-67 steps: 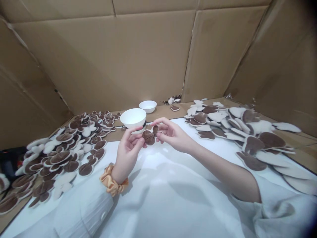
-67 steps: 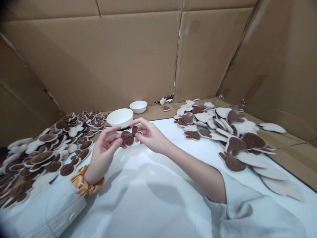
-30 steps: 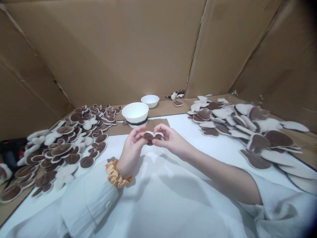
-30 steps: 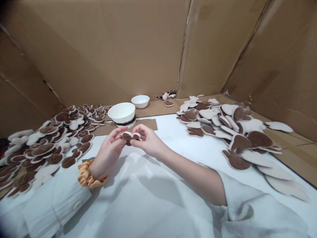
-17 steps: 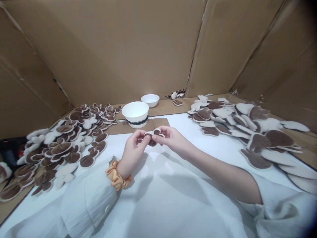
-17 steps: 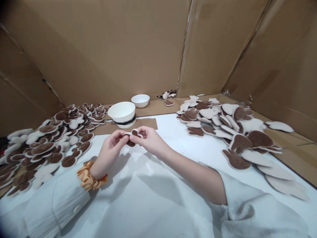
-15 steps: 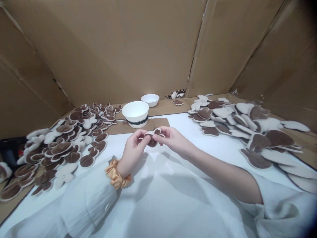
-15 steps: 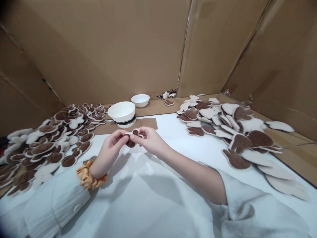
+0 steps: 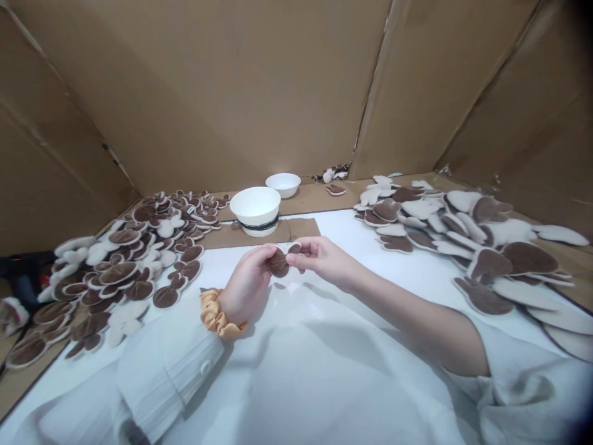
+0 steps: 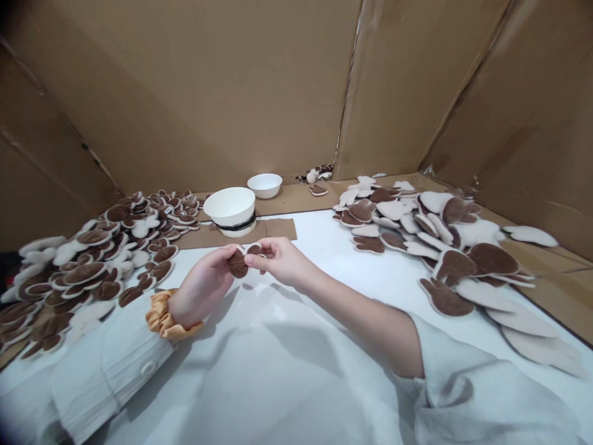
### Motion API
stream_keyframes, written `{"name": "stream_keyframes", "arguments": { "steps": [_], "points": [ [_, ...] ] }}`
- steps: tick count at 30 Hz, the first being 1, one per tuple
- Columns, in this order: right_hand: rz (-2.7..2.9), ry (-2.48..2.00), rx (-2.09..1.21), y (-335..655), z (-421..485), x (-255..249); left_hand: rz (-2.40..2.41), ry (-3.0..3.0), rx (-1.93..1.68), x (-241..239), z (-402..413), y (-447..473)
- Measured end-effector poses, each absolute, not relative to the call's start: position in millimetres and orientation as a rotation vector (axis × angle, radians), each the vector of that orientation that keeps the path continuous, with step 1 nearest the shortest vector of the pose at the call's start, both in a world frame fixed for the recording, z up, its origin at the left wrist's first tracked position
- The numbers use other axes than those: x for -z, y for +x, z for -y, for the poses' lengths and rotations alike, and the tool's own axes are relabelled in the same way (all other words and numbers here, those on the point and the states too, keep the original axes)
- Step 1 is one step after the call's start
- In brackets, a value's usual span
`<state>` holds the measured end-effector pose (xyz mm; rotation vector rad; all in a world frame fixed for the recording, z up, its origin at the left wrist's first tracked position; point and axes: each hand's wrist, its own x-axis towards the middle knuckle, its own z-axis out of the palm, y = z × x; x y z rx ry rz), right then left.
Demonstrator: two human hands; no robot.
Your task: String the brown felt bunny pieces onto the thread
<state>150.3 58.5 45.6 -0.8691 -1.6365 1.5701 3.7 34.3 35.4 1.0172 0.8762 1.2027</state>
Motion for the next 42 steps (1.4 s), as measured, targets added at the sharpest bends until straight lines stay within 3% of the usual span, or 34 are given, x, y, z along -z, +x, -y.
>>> {"name": "stream_keyframes", "arguments": {
  "steps": [12,34,42],
  "points": [
    [1.247,-0.801,-1.667,152.6,-63.6,-40.2,-1.074,1.449,-1.174,-26.2,-37.8,-3.2],
    [1.252,-0.856,-1.727,154.7,-63.7,-41.3,-1.212,1.746,-1.217,-18.6,-33.7,-5.3],
    [1.207,-0.823,-1.768,148.7,-55.0,-40.7,-1.153,1.703,-1.527,-17.2,-30.6,1.9]
  ]
}}
